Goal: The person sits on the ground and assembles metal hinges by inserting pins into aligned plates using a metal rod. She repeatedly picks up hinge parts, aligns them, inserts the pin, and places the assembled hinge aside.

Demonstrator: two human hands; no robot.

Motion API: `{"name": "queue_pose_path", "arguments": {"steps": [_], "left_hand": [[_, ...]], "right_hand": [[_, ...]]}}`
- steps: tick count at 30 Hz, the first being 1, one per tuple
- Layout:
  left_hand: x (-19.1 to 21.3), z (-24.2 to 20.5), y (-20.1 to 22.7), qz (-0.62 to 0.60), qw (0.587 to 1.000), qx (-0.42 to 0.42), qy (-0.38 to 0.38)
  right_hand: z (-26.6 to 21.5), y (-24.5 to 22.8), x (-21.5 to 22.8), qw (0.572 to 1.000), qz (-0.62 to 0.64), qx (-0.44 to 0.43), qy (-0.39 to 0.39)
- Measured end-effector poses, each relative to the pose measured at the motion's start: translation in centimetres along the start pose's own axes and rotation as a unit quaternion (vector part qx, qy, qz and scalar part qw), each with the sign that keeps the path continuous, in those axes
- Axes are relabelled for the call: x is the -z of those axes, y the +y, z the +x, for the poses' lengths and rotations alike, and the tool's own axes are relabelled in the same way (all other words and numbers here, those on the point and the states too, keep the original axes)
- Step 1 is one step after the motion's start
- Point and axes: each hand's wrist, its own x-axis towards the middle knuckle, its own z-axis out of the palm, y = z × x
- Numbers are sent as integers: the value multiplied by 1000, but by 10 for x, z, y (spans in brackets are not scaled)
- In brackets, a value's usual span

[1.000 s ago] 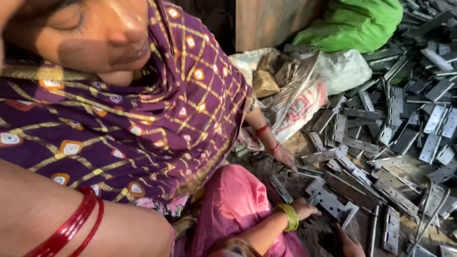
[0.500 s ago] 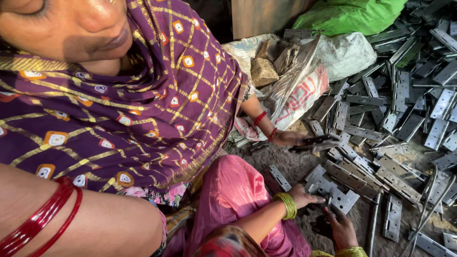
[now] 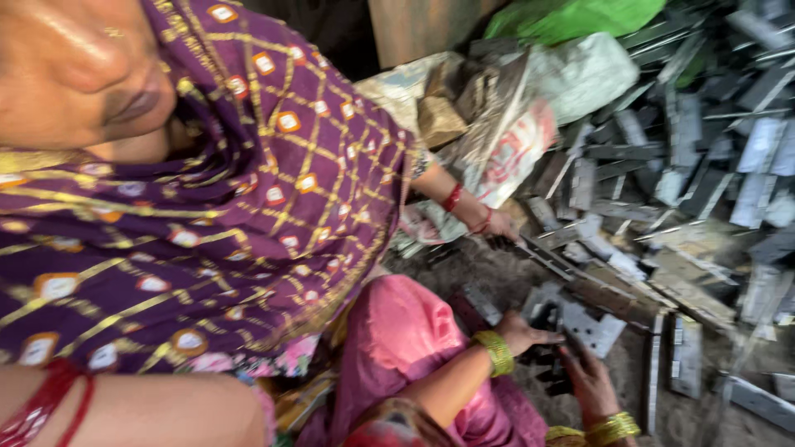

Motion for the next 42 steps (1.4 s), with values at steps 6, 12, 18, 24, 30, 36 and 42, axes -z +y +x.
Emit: {"name": "queue_pose_path", "arguments": {"steps": [6,12,18,24,30,36,42], "left_hand": [[7,-1,33,-87,996,23,-26],[14,-12,50,-112,992,43,-35],[3,-1,34,-228,970,-28,-76],[1,38,-23,-19,974,211,84],[-10,39,-56,-144,985,42,82],[-8,37,-59,-67,995,49,58],[-3,41,-76,19,992,111,57]], "right_hand": [[20,7,8,999,46,18,-19],[-8,-12,-13,998,64,-24,-14],[-22,-52,-12,983,122,-132,-26],[-4,-40,15,990,79,119,-11],[-2,-8,20,979,165,-118,22],[4,-5,13,987,23,158,18],[3,2,13,995,97,38,-2]]}}
